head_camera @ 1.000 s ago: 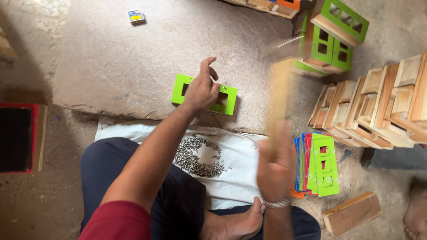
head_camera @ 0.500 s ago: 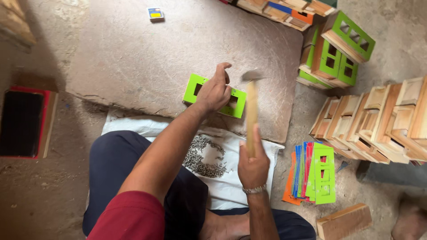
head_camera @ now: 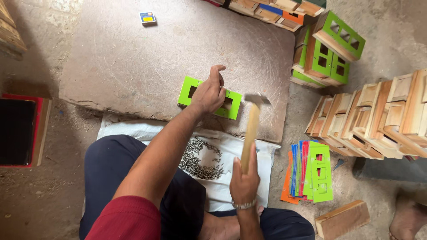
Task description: The person sits on the floor and assembles small wooden boxes by hammering nails into pre-drilled holes. They use a hammer to drive nails into red and green wooden frames, then place the completed boxes into a stack.
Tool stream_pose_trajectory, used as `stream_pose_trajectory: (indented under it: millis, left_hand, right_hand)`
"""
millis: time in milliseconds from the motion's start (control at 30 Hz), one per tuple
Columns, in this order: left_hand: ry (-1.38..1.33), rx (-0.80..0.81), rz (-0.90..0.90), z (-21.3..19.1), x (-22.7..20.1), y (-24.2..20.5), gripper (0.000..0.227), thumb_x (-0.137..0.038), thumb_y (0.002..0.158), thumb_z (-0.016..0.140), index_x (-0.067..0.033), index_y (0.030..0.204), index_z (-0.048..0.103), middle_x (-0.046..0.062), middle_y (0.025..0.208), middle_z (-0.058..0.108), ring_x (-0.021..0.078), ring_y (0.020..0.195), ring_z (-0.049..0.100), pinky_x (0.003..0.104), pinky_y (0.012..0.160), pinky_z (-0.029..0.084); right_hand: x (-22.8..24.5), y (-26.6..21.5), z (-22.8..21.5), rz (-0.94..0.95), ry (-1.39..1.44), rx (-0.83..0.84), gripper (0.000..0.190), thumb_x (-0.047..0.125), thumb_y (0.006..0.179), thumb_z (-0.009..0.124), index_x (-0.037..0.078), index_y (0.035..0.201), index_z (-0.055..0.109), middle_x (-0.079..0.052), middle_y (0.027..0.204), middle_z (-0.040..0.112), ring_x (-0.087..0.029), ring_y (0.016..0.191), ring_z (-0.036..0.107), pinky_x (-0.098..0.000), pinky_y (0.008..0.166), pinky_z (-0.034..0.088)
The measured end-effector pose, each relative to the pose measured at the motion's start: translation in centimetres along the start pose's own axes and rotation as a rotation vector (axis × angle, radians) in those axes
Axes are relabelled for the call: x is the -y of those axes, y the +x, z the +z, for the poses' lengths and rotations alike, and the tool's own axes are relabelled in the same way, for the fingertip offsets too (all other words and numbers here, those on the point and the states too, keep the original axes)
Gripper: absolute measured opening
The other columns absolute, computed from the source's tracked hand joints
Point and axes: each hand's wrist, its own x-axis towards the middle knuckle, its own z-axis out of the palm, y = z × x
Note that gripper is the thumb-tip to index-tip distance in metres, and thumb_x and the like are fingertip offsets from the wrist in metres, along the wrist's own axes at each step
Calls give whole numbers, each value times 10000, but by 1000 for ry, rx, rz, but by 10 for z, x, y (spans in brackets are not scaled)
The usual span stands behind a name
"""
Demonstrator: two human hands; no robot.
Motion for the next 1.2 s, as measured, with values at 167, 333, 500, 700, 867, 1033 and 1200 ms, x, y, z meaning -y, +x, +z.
stream_pose_trajectory:
  millis: [167,333,500,700,867,1033,1200]
  left_hand:
    - [-78,53,-53,-2,-10,0,649,-45,889,559,-102,1461,257,162,1074,614,363,951,683,488,876,534]
    - [-76,170,23,-52,-21,-4,679,-134,888,681,-118,1485,360,161,1259,604,333,1107,641,435,949,560]
    - [657,463,190,-109,-19,-13,1272,-280,541,1017,-115,1547,257,218,1369,551,386,1258,528,464,1092,434]
    - [551,471,79,-95,-25,-22,1165,-178,667,932,-112,1571,201,202,1249,642,371,1202,602,448,1071,504]
    - [531,410,114,-65,-30,-20,1099,-139,705,898,-125,1570,220,208,1260,648,403,1206,608,472,1018,531]
    - [759,366,302,-58,-30,-5,1264,-283,509,966,-122,1554,274,257,1441,531,455,1279,521,483,1078,445]
    - [618,289,328,-27,-36,-69,887,-351,701,901,-41,1412,470,289,1427,533,460,1291,516,538,1081,407]
  right_hand:
    - [-16,-35,-21,938,668,163,803,104,934,631,178,1651,277,-86,693,573,-119,429,449,-290,336,371]
    - [-46,-42,-32,1092,1004,164,727,151,980,516,233,1633,207,-19,643,518,-63,399,441,-232,300,367]
    - [-64,-42,-33,1121,1174,166,705,173,999,509,265,1631,211,-19,691,515,-55,430,452,-220,341,403]
    - [-70,-42,-33,1099,1234,165,704,167,1001,519,264,1635,228,-20,703,525,-55,439,456,-219,348,403]
    - [-72,-44,-32,1119,1215,148,699,161,999,523,288,1630,248,-18,694,523,-61,440,457,-230,359,412]
    - [-74,-37,-31,1121,1141,160,682,165,1002,528,283,1621,267,-28,704,542,-68,447,461,-247,362,409]
    - [-77,-49,-34,1052,1221,170,667,172,1014,532,266,1622,273,-21,720,542,-66,463,476,-240,383,427]
